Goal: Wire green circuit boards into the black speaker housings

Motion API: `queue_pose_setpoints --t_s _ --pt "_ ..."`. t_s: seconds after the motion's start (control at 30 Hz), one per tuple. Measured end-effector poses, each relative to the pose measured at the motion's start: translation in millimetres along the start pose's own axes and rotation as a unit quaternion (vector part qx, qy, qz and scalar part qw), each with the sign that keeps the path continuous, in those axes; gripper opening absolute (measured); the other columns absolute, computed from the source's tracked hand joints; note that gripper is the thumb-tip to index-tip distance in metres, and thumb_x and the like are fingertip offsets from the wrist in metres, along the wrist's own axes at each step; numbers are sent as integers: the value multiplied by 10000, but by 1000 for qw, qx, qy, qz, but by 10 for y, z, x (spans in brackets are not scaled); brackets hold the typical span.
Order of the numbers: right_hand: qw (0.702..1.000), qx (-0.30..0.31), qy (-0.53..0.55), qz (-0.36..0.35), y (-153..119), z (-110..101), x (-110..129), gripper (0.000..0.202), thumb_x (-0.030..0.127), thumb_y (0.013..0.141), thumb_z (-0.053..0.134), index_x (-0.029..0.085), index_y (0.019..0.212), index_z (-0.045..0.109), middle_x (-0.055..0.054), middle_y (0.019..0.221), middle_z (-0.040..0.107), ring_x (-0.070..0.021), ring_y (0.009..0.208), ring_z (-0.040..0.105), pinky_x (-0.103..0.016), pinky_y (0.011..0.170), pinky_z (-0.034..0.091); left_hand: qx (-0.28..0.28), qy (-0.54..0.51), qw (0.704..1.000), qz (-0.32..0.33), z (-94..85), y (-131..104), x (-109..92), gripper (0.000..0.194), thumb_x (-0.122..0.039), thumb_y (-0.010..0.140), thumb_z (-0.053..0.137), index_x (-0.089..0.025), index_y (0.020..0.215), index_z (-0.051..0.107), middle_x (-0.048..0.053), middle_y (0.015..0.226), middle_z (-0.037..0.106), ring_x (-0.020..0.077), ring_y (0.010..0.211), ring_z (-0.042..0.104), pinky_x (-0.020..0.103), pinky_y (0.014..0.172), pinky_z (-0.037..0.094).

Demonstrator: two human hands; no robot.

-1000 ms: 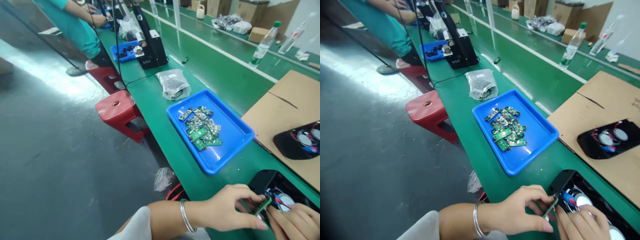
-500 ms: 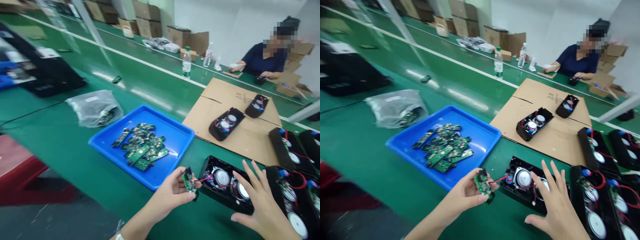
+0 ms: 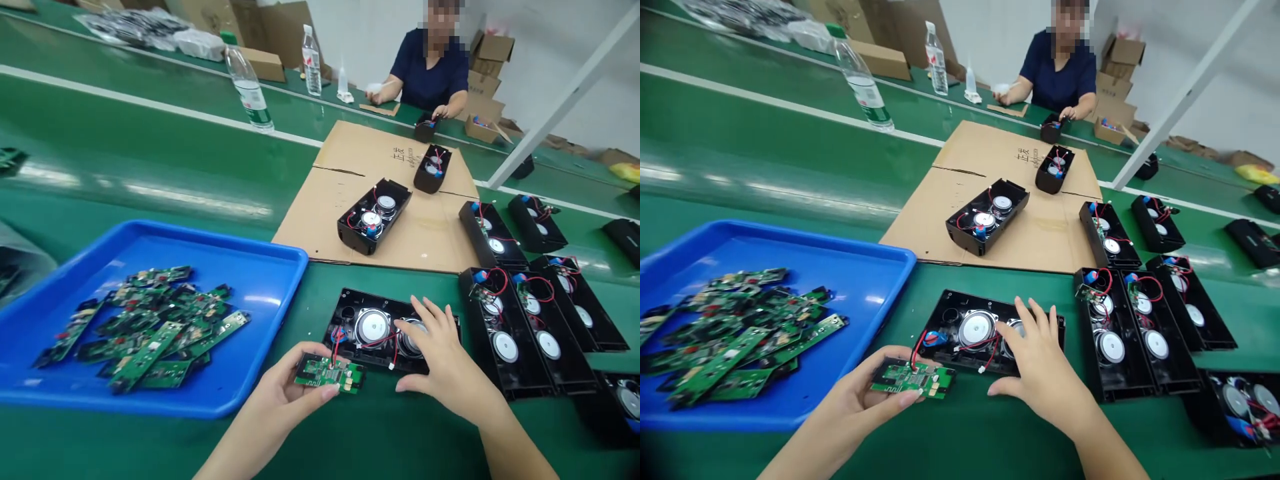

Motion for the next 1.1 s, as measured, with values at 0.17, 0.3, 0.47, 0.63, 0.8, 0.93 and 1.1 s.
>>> queue_pose_setpoints --t_s 0.17,0.3,0.47,0.63,0.8,0.93,1.1 --pt "988 -70 126 -48 132 -179 107 236 89 903 462 214 1041 608 -70 1135 600 -215 1056 487 -393 870 478 -7 -40 999 3 93 -10 -62 356 -343 586 707 -219 864 522 -48 692 713 126 566 650 216 620 511" --pt "997 3 47 -56 337 42 285 164 29 810 584 175 878 612 -53 863 642 -202 810 495 -336 688 450 -7 -38 999 -7 161 -34 -67 363 -344 586 705 -221 868 513 -48 696 721 141 571 671 236 642 544" --pt "998 32 40 -36 340 65 186 165 33 868 472 160 847 573 -58 848 573 -178 781 494 -301 673 421 -1 -22 1000 -9 146 -63 -51 362 -369 615 688 -231 886 493 -38 662 729 167 620 692 244 651 549" --pt "971 40 232 -40 149 -112 -51 202 0 834 420 184 824 503 -22 883 533 -137 794 507 -259 716 441 -10 -6 1000 6 134 -76 -62 328 -364 635 671 -234 889 507 -35 661 724 169 625 692 240 644 540" --pt "969 48 231 -74 83 -26 18 201 53 827 520 193 961 574 -24 867 563 -149 785 518 -264 696 446 -56 2 997 58 207 -89 -129 244 -344 669 641 -242 862 531 -36 747 701 166 648 692 238 635 543" --pt "965 -19 239 -107 101 44 136 179 88 858 521 189 881 668 -39 807 578 -157 770 537 -268 674 449 -84 48 988 123 231 -59 -211 196 -319 688 636 -246 857 568 -27 777 695 176 698 688 246 646 554" --pt "902 -99 419 25 119 74 -95 123 188 837 569 194 818 689 -29 798 642 -138 707 586 -245 629 472 -45 126 978 160 307 4 -258 189 -320 711 632 -244 880 593 -3 821 722 191 709 691 267 664 571"
Point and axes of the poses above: each hand's wrist, its own y-axis towards the middle knuckle, its own z-axis out of the palm, x = y × z, the point moved 7 cm from there along y, towards the middle knuckle
